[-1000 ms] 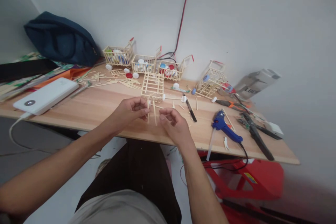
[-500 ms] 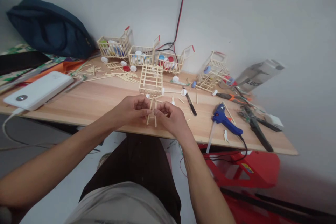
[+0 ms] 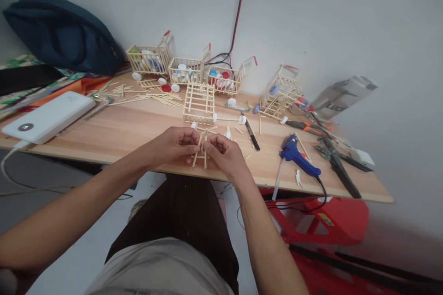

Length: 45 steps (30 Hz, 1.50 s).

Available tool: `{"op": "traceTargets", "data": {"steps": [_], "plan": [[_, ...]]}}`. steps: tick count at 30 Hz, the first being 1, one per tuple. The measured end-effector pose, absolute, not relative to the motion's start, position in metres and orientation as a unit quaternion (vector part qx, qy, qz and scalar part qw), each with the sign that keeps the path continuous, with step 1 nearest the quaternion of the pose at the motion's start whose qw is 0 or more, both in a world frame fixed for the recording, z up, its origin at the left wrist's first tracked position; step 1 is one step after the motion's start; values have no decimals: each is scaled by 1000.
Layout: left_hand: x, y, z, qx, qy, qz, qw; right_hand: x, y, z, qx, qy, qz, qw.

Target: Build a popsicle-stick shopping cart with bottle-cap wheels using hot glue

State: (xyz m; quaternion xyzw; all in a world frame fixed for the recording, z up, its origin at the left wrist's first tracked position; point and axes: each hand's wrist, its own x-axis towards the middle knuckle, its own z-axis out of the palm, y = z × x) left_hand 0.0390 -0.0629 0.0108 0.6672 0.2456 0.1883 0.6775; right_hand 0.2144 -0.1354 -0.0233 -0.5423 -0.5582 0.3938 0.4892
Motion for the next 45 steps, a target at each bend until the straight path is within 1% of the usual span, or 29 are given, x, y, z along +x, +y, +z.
{"op": "traceTargets", "data": {"steps": [10, 17, 34, 45], "plan": [[38, -63, 9, 652, 247, 181, 693, 212, -138, -23, -562, -547, 388, 484], [37, -64, 5, 655, 266, 187, 682, 211, -137, -25, -570, -551, 376, 480], [34, -60, -2, 667, 257, 199, 670, 205, -135, -23, -612, -530, 342, 477], [32, -58, -5, 669, 247, 201, 671, 206, -134, -27, -604, -529, 356, 478]]}}
